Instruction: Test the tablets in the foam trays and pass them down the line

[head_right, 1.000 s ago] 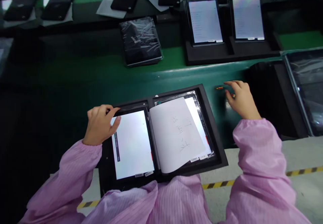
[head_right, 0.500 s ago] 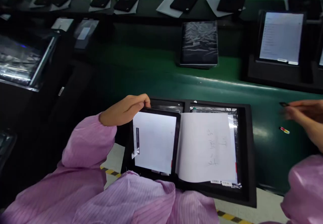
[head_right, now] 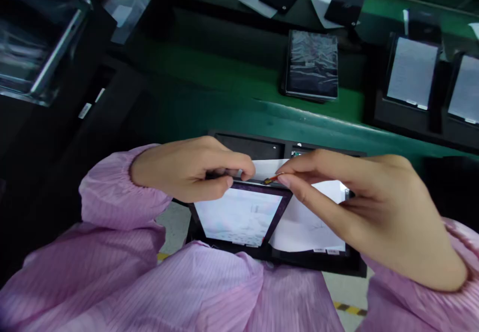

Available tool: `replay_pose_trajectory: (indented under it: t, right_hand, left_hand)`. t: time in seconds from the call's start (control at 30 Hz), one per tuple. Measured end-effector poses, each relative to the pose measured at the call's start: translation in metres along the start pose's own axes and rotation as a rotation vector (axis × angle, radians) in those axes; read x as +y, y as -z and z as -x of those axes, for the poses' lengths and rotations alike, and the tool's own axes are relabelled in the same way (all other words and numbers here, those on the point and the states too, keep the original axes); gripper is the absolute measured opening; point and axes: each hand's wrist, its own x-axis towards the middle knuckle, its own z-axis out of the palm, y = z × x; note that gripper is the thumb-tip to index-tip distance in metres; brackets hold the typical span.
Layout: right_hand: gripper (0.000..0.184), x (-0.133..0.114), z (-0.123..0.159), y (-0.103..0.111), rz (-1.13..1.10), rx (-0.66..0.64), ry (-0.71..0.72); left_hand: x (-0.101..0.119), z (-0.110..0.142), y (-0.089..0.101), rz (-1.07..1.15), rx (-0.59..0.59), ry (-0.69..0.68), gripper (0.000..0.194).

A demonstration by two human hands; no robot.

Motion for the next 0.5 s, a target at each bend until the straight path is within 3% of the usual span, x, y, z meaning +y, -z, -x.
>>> replay_pose_trajectory:
  t: [0.07,0.2,0.33,0.5]
  right_hand:
    - [0.012,-0.007,-0.003,0.000,-0.023,-0.045,0.036]
    - [0.013,-0.014,-0.011,-0.012,0.001,-0.054,0.122]
    - [0.010,-0.025,-0.024,-0.025,-0.057,-0.114,0.223]
    - [0.010,-0.036,-0.039,-0.029,-0.059,-0.237,0.365]
  left_hand:
    - [-0.001,-0.006,0.000,0.050,-0.035,-0.024,0.007]
    - [-0.004,-0.012,0.003,0.152,0.017,-0.064,0.020]
    - [0.001,0.006,0.003,0.284,0.191,0.069,0.019]
    - [0.011,0.032,-0.013,0.450,0.481,0.297,0.020]
